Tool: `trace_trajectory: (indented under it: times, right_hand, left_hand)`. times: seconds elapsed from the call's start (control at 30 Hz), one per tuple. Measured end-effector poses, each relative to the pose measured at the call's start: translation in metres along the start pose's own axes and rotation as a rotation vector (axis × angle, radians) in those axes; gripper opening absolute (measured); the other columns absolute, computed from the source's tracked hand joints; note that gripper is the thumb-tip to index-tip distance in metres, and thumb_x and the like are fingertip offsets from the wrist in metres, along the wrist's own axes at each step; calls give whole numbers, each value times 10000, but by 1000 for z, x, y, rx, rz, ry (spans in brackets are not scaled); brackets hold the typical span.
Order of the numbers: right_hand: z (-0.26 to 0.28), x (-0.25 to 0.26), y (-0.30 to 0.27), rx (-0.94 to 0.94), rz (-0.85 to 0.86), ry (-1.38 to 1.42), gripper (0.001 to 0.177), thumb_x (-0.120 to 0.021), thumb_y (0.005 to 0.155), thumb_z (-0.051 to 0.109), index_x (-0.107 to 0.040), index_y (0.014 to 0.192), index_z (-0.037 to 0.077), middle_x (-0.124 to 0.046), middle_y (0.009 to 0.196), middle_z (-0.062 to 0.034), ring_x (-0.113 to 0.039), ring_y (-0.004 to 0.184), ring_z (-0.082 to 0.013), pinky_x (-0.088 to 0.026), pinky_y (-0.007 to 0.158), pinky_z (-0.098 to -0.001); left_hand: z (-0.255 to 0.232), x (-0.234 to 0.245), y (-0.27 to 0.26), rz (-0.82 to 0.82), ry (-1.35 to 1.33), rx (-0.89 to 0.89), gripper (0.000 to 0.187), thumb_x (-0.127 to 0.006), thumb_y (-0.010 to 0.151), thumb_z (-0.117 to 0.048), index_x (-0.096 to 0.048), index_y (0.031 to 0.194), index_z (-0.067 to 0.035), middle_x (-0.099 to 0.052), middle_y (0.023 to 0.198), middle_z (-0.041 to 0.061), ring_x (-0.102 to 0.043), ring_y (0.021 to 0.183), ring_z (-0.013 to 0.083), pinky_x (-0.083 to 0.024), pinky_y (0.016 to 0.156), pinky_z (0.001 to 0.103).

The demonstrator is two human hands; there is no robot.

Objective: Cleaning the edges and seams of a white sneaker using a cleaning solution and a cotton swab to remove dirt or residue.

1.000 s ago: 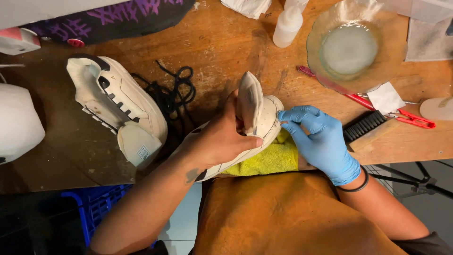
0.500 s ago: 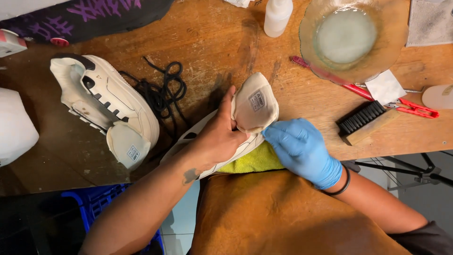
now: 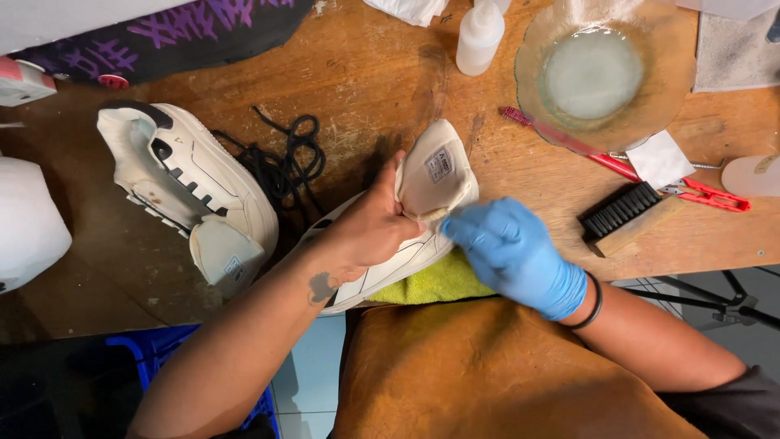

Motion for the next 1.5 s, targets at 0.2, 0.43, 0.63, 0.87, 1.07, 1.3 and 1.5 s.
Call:
trace_trajectory:
  times: [0.2, 0.43, 0.63, 0.87, 1.07, 1.3, 1.5]
  right_hand:
    - [-14, 9, 16, -82, 3, 1, 227, -562, 851, -28, -680, 1006, 88, -582, 803, -40, -611, 694, -293, -522, 556, -406]
    - [-19, 2, 9, 57, 1, -161, 314, -604, 804, -19, -709, 1044, 156, -573, 975, 1, -576, 732, -227, -526, 580, -387]
    - [-10, 7, 18, 172, 42, -119, 322, -596, 726, -82, -684, 976, 101, -547, 934, -25, -541, 702, -196, -492, 565, -343]
    - [-15, 2, 13, 195, 93, -270, 426, -505, 746, -34, -694, 1046, 203, -606, 1059, 39, -535, 749, -177, -454, 637, -321]
    - [6, 8, 26, 197, 59, -237, 366, -555, 770, -83, -695, 996, 169, -622, 1027, -3, -556, 752, -205, -477, 643, -345]
    - [-15, 13, 21, -27, 98, -175, 330, -585, 812, -64, -689, 1014, 176, -676, 1035, 11, -627, 811, -236, -516, 652, -375]
    - [-1, 22, 49, -277, 75, 80, 149, -735, 817, 97, -714, 964, 109, -699, 964, -61, -670, 838, -289, -554, 665, -393]
  left_hand:
    - [-2, 2, 7, 11, -59, -20, 1004, -543, 751, 50, 23, 1561, -128, -526, 1319, 295, -476, 1249, 301, -377, 1042, 426]
    - [-1, 6, 6, 34, -82, -48, 1020, -535, 746, 77, 48, 1559, -121, -497, 1333, 305, -469, 1259, 305, -379, 1046, 402]
    - [-3, 3, 7, 67, -121, -75, 996, -530, 753, 85, 3, 1565, -134, -546, 1279, 303, -501, 1230, 314, -415, 1009, 368]
    - [-1, 4, 9, 90, -168, -98, 1005, -549, 741, 104, -35, 1568, -148, -563, 1284, 258, -525, 1205, 286, -422, 1019, 395]
    - [6, 10, 14, 97, -194, -118, 1009, -561, 732, 110, -60, 1568, -152, -571, 1277, 239, -536, 1199, 278, -413, 1032, 421]
    - [6, 18, 20, 78, -259, -120, 920, -571, 689, 130, -293, 1516, -161, -609, 1296, 138, -552, 1210, 250, -446, 1026, 395]
    - [16, 21, 28, 51, -305, -94, 814, -642, 685, 83, -423, 1434, -150, -639, 1260, 79, -592, 1159, 213, -469, 1000, 398]
Point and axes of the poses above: each hand's wrist, its own y-axis towards the middle knuckle, its own x-axis out of the back of the hand, z = x × y, the point moved 6 cm from there along y, towards the middle knuckle
